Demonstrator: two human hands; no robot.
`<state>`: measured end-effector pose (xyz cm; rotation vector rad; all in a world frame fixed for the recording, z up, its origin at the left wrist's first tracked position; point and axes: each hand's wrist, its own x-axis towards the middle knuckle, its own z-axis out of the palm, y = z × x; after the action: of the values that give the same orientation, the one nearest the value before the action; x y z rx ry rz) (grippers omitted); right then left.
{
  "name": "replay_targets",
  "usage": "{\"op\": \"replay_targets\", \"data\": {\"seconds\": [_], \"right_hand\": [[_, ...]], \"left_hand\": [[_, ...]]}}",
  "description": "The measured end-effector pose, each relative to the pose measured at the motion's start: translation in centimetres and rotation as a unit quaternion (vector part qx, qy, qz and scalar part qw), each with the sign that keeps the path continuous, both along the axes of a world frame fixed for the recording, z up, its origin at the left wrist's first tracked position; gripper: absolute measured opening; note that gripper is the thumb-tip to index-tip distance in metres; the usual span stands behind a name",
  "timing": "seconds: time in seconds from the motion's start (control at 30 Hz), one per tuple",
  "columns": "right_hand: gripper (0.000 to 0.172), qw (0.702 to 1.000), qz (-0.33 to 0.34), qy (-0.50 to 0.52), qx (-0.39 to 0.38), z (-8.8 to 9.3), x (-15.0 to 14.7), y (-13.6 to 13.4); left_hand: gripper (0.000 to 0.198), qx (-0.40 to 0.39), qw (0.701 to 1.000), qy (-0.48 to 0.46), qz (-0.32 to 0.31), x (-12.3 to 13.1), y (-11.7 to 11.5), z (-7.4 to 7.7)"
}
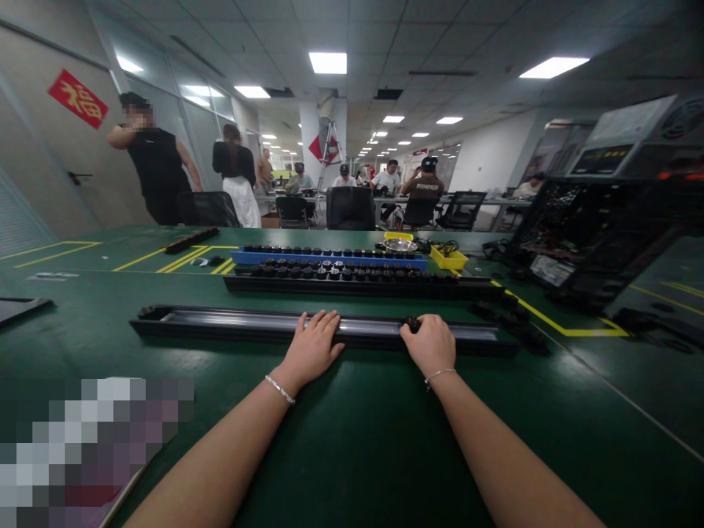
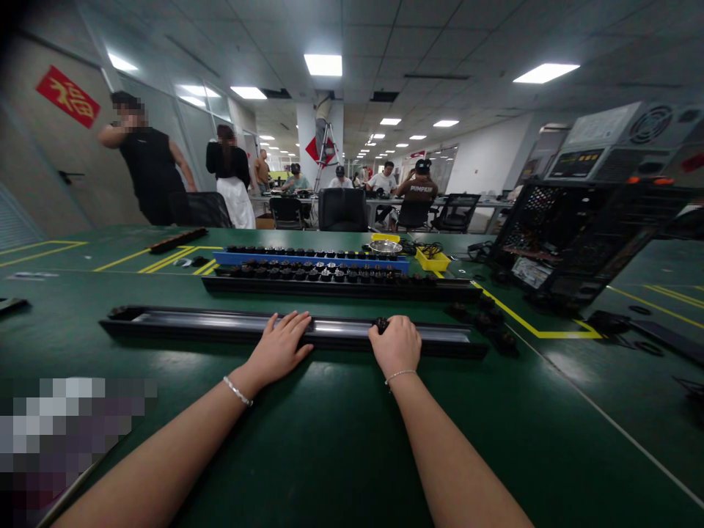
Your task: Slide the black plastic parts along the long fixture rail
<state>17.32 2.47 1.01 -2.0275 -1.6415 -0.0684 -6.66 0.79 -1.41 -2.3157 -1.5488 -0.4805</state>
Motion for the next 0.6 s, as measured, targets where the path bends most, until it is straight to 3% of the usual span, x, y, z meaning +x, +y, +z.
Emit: {"op": "replay_targets", "data": {"seconds": [0.6], "right_hand": [[0.028, 0.997, -0.059, -0.039, -0.008, 0.5, 2.9, 0.4]], "left_hand": [[0.042, 0.006, 1.0, -0.01, -0.003, 0.0, 0.0, 0.1]]}}
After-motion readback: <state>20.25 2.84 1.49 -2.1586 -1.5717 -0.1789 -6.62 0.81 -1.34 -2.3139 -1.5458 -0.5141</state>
